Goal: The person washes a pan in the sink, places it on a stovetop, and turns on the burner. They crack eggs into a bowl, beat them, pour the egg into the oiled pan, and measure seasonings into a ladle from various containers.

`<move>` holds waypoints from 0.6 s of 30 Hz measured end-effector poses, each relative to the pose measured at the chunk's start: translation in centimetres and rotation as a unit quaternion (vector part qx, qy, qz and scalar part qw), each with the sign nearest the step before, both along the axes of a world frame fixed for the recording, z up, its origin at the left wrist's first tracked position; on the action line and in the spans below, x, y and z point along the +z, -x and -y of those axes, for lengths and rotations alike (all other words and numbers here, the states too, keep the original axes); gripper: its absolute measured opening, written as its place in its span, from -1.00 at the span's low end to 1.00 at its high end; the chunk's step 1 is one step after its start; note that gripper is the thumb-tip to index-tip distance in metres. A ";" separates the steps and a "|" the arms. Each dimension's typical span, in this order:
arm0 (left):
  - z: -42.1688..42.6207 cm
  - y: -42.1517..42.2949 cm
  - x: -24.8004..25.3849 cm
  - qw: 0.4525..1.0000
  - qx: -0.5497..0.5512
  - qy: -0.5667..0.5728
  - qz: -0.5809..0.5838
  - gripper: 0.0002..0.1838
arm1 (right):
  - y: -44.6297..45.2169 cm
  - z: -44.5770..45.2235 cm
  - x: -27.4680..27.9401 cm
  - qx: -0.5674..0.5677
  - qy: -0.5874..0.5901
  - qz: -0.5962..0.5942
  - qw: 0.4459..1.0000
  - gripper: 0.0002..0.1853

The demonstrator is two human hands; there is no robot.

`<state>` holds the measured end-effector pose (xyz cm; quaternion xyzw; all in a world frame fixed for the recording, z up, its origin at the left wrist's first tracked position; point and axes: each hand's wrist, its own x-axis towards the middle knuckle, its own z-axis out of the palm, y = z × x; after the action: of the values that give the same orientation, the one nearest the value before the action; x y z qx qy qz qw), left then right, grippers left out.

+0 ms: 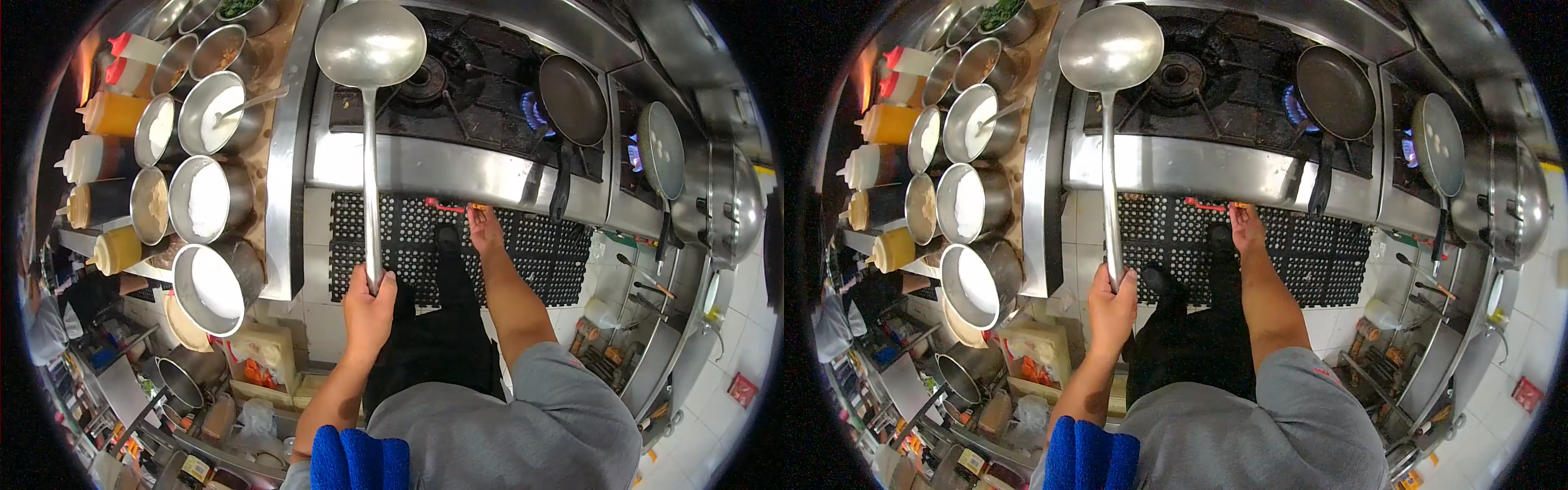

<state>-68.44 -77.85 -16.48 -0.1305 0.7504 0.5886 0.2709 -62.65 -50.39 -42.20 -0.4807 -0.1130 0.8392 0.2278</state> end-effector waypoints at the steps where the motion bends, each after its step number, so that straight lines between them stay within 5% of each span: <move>1: 0.1 0.0 -0.1 1.000 -0.002 0.003 -0.003 -0.82 | 0.0 0.0 0.1 0.000 0.000 0.000 1.000 -0.71; 18: -0.2 -0.2 -1.1 0.999 -0.034 -0.006 -0.036 -0.84 | 0.2 0.1 0.1 0.036 -0.007 0.024 0.999 -0.61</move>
<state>-68.20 -77.70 -17.57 -0.0817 0.7604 0.5876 0.2641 -62.87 -50.46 -42.07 -0.4951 -0.1413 0.8342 0.1975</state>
